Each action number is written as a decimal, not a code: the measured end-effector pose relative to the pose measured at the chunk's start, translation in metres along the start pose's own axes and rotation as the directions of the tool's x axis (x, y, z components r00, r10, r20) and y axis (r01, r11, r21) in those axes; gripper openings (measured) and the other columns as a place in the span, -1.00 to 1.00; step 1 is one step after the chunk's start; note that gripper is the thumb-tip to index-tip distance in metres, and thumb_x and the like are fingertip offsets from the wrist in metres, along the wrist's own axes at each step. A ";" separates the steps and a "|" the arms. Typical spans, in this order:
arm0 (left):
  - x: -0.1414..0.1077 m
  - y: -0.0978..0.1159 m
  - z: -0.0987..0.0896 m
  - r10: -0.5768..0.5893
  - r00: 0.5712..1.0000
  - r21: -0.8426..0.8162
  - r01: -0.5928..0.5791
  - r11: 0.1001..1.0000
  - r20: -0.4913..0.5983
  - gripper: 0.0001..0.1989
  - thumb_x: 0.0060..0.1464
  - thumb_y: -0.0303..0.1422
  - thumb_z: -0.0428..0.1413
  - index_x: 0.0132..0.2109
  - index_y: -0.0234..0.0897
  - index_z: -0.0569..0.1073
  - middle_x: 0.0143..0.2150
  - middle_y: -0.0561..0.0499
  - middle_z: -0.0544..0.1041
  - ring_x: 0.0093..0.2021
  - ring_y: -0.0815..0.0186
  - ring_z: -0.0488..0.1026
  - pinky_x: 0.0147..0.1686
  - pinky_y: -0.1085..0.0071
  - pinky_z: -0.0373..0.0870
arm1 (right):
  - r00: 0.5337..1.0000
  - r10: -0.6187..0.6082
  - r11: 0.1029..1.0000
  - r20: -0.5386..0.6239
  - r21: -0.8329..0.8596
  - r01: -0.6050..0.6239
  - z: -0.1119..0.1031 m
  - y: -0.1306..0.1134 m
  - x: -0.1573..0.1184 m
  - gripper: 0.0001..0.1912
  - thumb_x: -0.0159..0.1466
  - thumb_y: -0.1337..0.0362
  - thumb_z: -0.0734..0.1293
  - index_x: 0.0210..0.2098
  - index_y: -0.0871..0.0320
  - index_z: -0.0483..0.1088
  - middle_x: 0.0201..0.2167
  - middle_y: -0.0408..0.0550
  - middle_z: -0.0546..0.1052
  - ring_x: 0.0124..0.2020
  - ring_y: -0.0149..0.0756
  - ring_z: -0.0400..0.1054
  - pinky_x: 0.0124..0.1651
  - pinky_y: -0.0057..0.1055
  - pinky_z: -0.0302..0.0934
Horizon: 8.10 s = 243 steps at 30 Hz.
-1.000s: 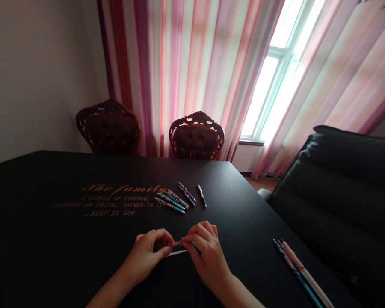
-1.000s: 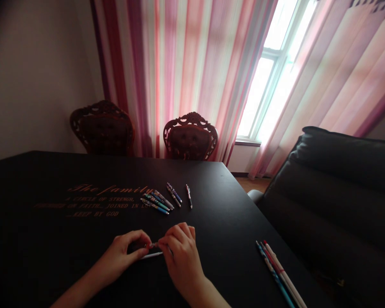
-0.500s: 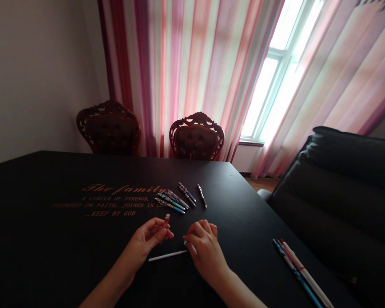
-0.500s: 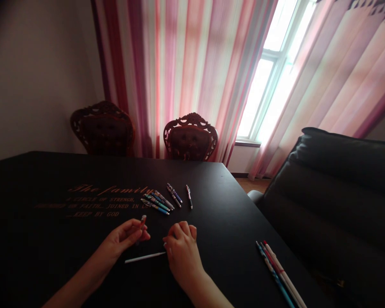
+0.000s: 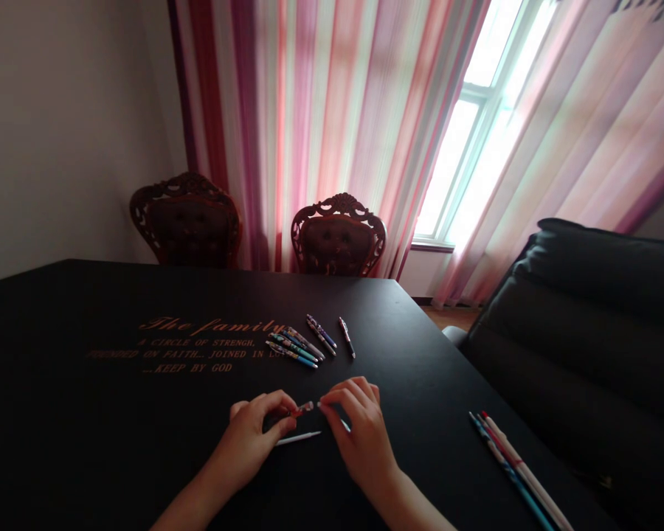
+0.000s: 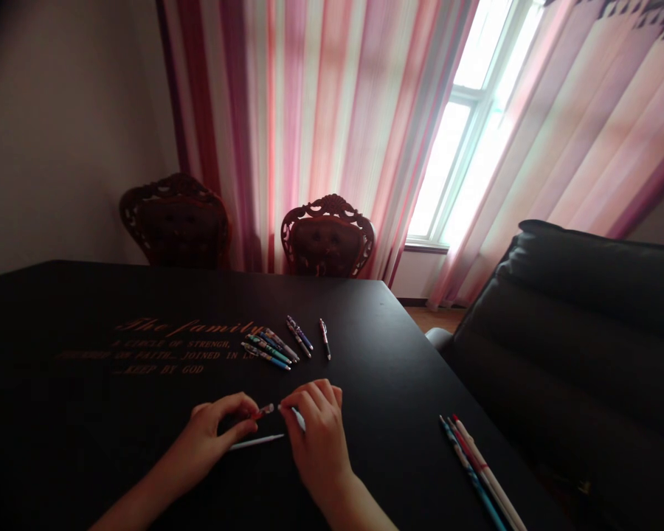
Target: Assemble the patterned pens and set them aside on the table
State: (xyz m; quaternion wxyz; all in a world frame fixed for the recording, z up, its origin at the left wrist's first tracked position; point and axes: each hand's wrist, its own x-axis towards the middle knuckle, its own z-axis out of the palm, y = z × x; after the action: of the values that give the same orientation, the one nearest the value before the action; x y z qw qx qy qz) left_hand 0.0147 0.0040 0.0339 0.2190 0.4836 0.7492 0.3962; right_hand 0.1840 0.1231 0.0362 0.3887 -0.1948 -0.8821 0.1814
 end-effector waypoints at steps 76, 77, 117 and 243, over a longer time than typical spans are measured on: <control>0.006 -0.004 -0.011 0.023 0.993 0.054 -0.017 0.998 -0.112 -0.81 0.16 -0.13 0.07 -0.19 -0.07 0.49 -0.16 0.13 0.60 -0.07 0.19 0.50 0.05 0.23 0.21 | 0.987 0.097 0.988 0.126 -0.132 -0.080 -0.015 0.011 -0.005 -0.87 0.15 0.40 0.43 -0.43 0.05 0.43 -0.13 -0.06 0.45 -0.02 -0.04 0.23 0.02 -0.06 0.08; 0.006 -0.005 -0.011 0.019 0.993 0.081 -0.009 0.997 -0.121 -0.82 0.15 -0.15 0.07 -0.19 -0.06 0.49 -0.15 0.13 0.60 -0.06 0.18 0.50 0.06 0.21 0.20 | 0.987 0.083 0.985 0.136 -0.160 -0.061 -0.014 0.011 -0.006 -0.85 0.12 0.41 0.45 -0.44 0.05 0.44 -0.11 -0.05 0.44 -0.01 -0.03 0.22 0.03 -0.04 0.08; -0.001 -0.002 -0.010 0.061 0.998 0.307 -0.047 0.950 -0.035 -0.86 0.16 -0.25 0.07 -0.19 0.02 0.52 -0.16 0.08 0.58 -0.09 0.17 0.42 0.03 0.10 0.03 | 0.991 -0.047 0.999 0.122 -0.017 0.050 -0.027 0.018 0.004 -0.89 0.31 0.39 0.31 -0.35 0.09 0.40 -0.37 -0.14 0.52 -0.27 -0.27 0.31 -0.13 -0.29 0.10; -0.005 0.010 -0.002 0.136 0.991 0.227 -0.135 0.964 0.012 -0.91 0.14 -0.29 0.13 -0.21 0.01 0.53 -0.20 0.14 0.58 -0.11 0.23 0.44 0.00 0.17 0.00 | 0.943 0.117 0.976 0.312 0.139 -0.167 -0.018 0.017 -0.002 -0.84 0.30 0.27 0.33 -0.43 0.11 0.41 -0.43 -0.14 0.48 -0.32 -0.29 0.35 -0.21 -0.36 0.18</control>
State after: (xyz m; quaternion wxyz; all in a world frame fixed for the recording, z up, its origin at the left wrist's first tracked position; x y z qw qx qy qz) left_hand 0.0208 0.0006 0.0428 0.1331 0.5549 0.7551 0.3229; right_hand 0.2026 0.1402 0.0384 0.2499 -0.1956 -0.8968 0.3083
